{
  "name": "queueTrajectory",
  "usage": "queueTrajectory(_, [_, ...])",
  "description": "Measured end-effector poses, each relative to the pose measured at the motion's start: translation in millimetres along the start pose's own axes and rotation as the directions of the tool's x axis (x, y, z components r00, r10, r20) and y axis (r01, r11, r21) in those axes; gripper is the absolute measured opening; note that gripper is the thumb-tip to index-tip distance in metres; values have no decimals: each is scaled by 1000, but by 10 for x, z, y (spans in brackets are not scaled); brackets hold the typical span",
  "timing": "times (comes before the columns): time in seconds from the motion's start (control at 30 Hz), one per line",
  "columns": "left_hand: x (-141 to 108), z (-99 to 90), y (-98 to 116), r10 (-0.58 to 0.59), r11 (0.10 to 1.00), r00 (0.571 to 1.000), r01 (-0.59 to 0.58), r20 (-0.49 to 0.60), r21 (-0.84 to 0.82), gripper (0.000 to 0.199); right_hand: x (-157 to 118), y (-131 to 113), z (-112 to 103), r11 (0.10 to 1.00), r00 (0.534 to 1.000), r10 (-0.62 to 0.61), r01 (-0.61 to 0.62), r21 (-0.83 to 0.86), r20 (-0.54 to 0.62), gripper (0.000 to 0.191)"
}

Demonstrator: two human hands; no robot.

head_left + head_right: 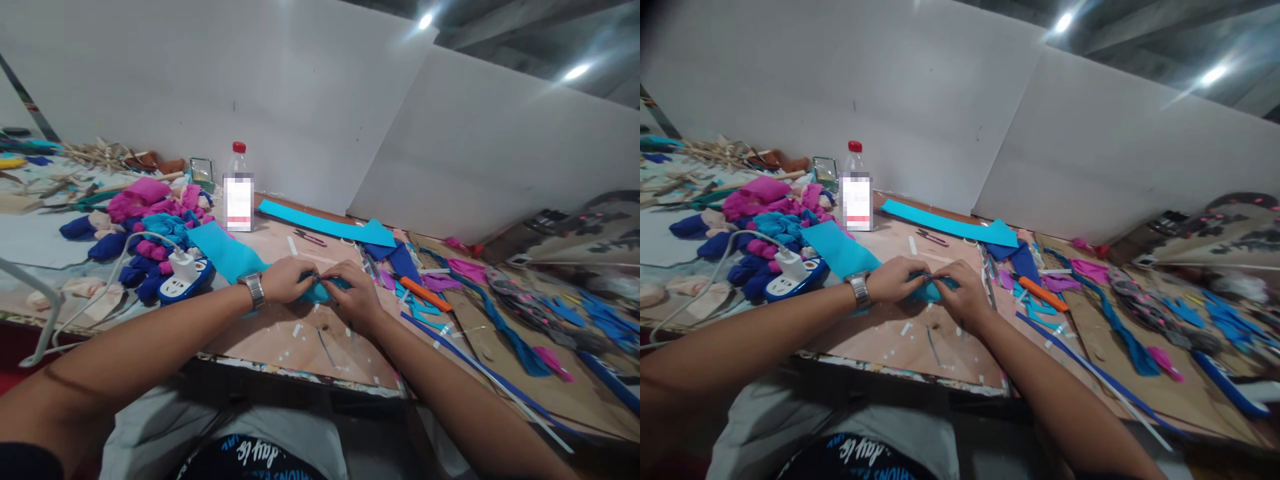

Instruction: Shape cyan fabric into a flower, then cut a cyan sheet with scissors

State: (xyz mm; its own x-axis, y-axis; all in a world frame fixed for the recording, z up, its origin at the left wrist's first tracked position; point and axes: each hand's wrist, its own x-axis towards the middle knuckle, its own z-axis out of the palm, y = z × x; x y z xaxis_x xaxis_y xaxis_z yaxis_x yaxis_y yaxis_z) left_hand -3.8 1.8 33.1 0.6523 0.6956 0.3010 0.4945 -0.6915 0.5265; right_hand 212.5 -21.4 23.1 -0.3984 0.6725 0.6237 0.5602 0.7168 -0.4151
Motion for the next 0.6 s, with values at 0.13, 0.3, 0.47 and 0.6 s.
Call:
queueTrajectory(0.13, [5, -15, 26, -21, 1000, 1000, 21, 23, 1, 26, -2, -7, -9, 1000, 1000, -1, 1, 2, 11, 5])
queueTrajectory(0.3, [18, -3, 7, -18, 998, 1000, 18, 14, -58, 25, -16, -5, -13, 1000, 1000, 10, -11, 17, 24, 9])
queueTrajectory(0.47, [30, 4, -29, -8, 993, 1000, 11, 28, -116, 25, -17, 15, 3, 999, 1000, -14, 14, 47, 16, 15])
queueTrajectory(0.6, [32, 9, -35, -18, 991, 1000, 20, 11, -131, 27, -6, 35, 17, 998, 999, -36, 36, 54, -10, 14])
